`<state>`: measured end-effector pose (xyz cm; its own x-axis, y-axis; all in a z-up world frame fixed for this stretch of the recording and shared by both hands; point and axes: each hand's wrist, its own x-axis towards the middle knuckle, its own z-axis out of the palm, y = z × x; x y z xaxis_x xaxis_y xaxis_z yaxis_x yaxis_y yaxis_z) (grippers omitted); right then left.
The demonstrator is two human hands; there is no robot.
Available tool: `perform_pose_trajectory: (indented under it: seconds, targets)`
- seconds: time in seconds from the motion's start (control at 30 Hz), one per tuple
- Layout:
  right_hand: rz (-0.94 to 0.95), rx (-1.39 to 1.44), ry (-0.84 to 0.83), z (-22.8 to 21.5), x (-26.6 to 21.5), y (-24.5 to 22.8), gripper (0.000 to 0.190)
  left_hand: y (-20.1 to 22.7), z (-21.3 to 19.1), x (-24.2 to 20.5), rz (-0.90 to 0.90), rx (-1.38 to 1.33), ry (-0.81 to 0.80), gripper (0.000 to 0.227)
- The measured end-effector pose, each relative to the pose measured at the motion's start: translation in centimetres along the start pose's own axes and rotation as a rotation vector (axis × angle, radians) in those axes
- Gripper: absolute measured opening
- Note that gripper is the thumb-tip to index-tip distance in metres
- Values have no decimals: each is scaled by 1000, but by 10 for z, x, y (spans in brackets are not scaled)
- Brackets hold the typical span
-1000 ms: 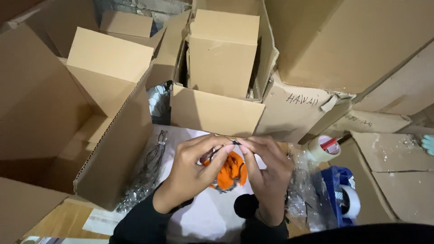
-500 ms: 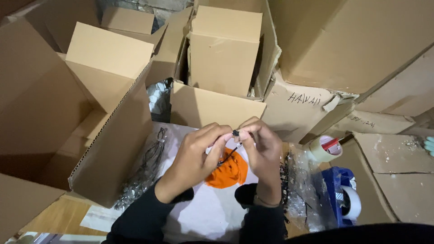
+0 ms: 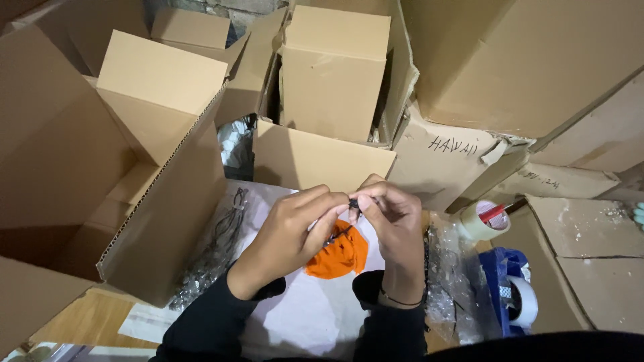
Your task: The person takes decorative beaded accessories from a pile, places each one into a small individual plastic bag, and then tucks these bagged items into a bright orange pouch.
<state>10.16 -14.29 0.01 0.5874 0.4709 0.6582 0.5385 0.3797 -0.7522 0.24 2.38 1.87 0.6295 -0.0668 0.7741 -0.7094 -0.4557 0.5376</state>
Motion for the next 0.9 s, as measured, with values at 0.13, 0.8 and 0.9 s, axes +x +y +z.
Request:
perform_pose_trajectory:
  seconds: [0.13,0.8,0.9]
  targets:
    - [10,-146,38,5,3,-7,16,-21,21,-7,206,441,82,16]
    - [61,-134,32,9,0,-13,19,-8,13,6,218,278,211,8]
    - [90,-75,12,10,-3,-18,20,-9,16,5,219,220,225,11]
